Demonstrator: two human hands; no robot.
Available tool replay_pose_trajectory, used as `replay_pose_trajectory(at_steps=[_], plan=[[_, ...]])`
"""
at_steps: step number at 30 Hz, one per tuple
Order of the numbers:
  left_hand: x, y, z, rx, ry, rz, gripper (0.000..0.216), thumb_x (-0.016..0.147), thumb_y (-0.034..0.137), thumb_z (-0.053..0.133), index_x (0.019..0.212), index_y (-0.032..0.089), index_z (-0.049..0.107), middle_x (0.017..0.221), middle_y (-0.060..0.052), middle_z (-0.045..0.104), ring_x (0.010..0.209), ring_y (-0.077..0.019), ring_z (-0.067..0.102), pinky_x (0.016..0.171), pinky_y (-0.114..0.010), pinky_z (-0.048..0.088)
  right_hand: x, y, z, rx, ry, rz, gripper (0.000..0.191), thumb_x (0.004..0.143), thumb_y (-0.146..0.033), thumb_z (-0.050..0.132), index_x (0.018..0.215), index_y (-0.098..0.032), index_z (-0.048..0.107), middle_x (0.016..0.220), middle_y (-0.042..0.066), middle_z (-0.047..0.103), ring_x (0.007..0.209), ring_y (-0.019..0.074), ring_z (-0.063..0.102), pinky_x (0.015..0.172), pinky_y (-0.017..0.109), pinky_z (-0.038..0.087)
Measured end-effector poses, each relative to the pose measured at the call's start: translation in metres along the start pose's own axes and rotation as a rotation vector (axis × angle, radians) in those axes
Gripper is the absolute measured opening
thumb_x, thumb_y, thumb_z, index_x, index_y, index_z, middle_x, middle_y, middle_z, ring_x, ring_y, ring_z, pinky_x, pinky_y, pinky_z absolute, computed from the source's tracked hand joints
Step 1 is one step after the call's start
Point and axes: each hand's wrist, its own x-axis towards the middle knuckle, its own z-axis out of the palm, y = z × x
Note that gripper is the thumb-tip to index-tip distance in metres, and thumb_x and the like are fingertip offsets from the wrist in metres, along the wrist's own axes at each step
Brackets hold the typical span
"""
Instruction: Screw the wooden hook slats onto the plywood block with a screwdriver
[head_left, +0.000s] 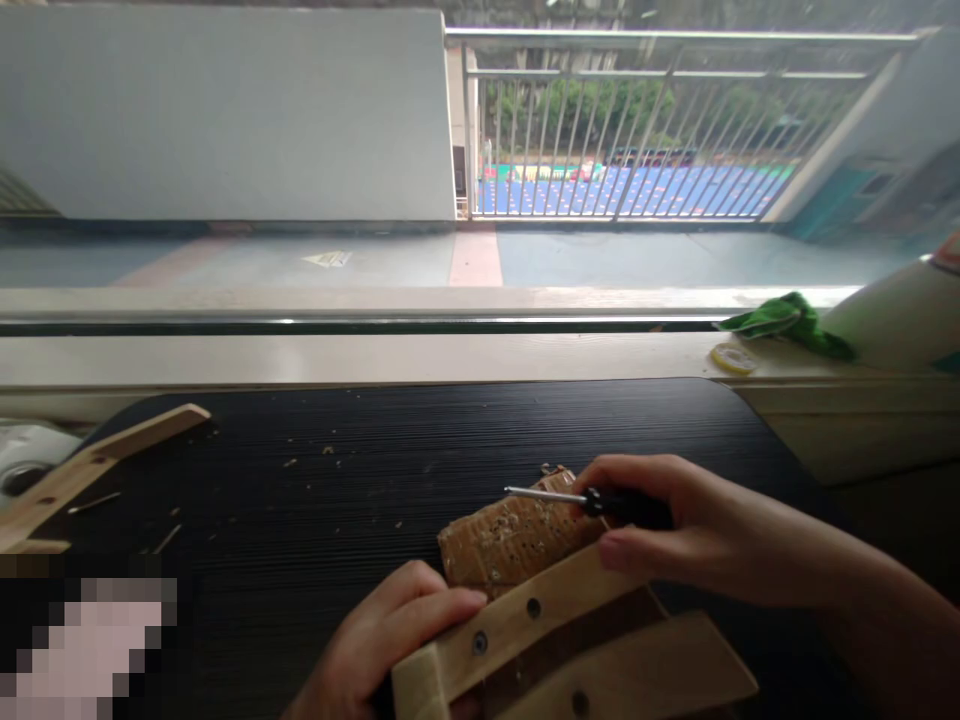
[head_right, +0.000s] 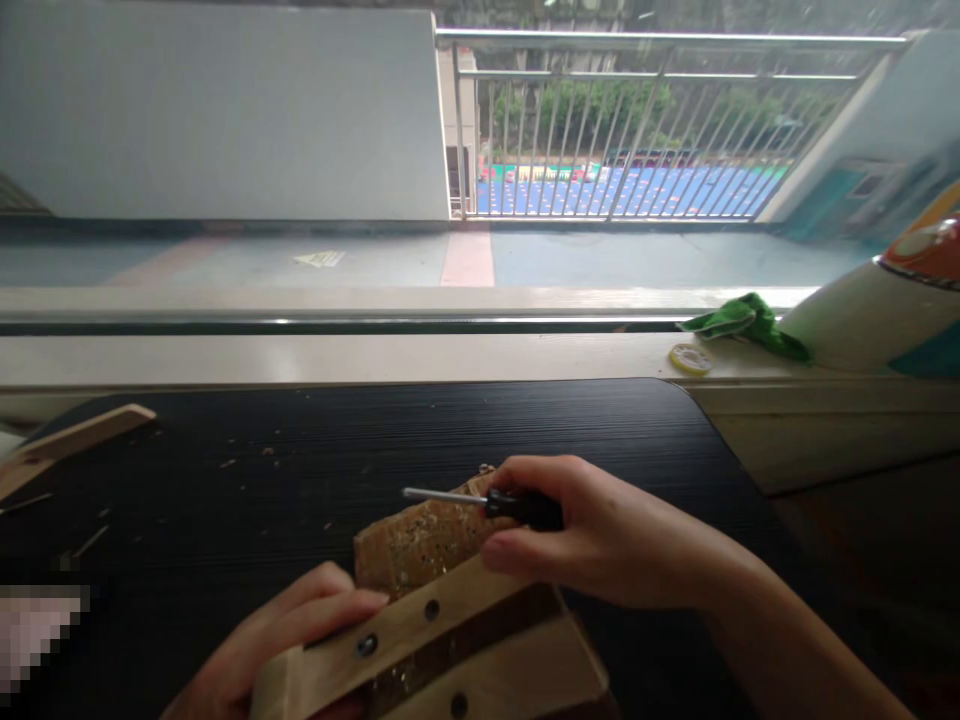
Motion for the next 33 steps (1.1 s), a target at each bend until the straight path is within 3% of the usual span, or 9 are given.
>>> replay_pose_trajectory(at_steps=[3,6,10,13,18,23,33], plan=[[0.001,0.002,0.000,0.024,-0.015,0.106,0.049,0.066,0.019,0.071,0.110,0.037,0.059,0.090,0.000,0.063,0.079,-0.0174,0.062,0.070,-0.023,0.052,-0.013,-0.008,-0.006,-0.129,0.134,-0.018,0.033,0.082,-0.042,0.050,0.109,-0.023,0.056,0.092,0.001,0.061,0.079,0.0149,0.054,0.065,0.022,0.043],[0.001,0.006,0.001,0.040,-0.041,0.153,0.045,0.070,0.014,0.066,0.110,0.032,0.057,0.092,0.000,0.060,0.083,-0.0157,0.061,0.073,-0.021,0.050,-0.033,-0.023,-0.005,-0.301,0.232,-0.018,0.030,0.084,-0.042,0.046,0.105,-0.024,0.057,0.086,0.000,0.063,0.073,0.0135,0.054,0.062,0.021,0.041],[0.000,0.013,0.000,0.026,-0.085,0.103,0.039,0.072,0.011,0.063,0.108,0.026,0.059,0.096,-0.003,0.058,0.088,-0.0173,0.059,0.078,-0.024,0.048,-0.053,-0.051,0.012,-0.544,0.101,-0.070,0.021,0.086,-0.032,0.043,0.097,-0.026,0.060,0.074,-0.003,0.062,0.062,0.0112,0.053,0.053,0.020,0.035],[0.000,0.017,-0.001,0.006,-0.080,0.116,0.034,0.074,0.014,0.061,0.107,0.021,0.060,0.092,-0.004,0.057,0.086,-0.0184,0.058,0.076,-0.026,0.048,-0.057,-0.071,0.028,-0.807,0.144,-0.139,0.020,0.084,-0.021,0.042,0.090,-0.022,0.061,0.077,0.000,0.065,0.069,0.0137,0.058,0.059,0.023,0.034],[-0.001,0.018,-0.001,-0.005,-0.063,0.158,0.030,0.075,0.017,0.060,0.105,0.019,0.061,0.090,-0.005,0.057,0.082,-0.0185,0.058,0.075,-0.028,0.047,-0.051,-0.093,0.041,-1.117,0.087,-0.109,0.016,0.079,-0.019,0.047,0.074,-0.019,0.062,0.072,0.003,0.066,0.067,0.0158,0.059,0.055,0.025,0.028],[-0.001,0.016,0.000,-0.020,-0.054,0.175,0.028,0.076,0.018,0.059,0.104,0.018,0.061,0.087,-0.004,0.056,0.080,-0.0177,0.058,0.073,-0.027,0.047,-0.041,-0.100,0.043,-1.261,0.022,-0.151,0.016,0.079,-0.020,0.048,0.074,-0.019,0.064,0.069,0.003,0.065,0.061,0.0147,0.059,0.049,0.025,0.023],[-0.001,0.013,0.001,-0.028,-0.056,0.168,0.027,0.077,0.017,0.058,0.103,0.018,0.061,0.086,-0.003,0.055,0.079,-0.0172,0.056,0.072,-0.026,0.046,-0.015,-0.125,0.047,-1.483,-0.277,-0.369,0.014,0.073,-0.009,0.055,0.063,-0.015,0.062,0.061,0.002,0.063,0.057,0.0142,0.058,0.045,0.025,0.025]])
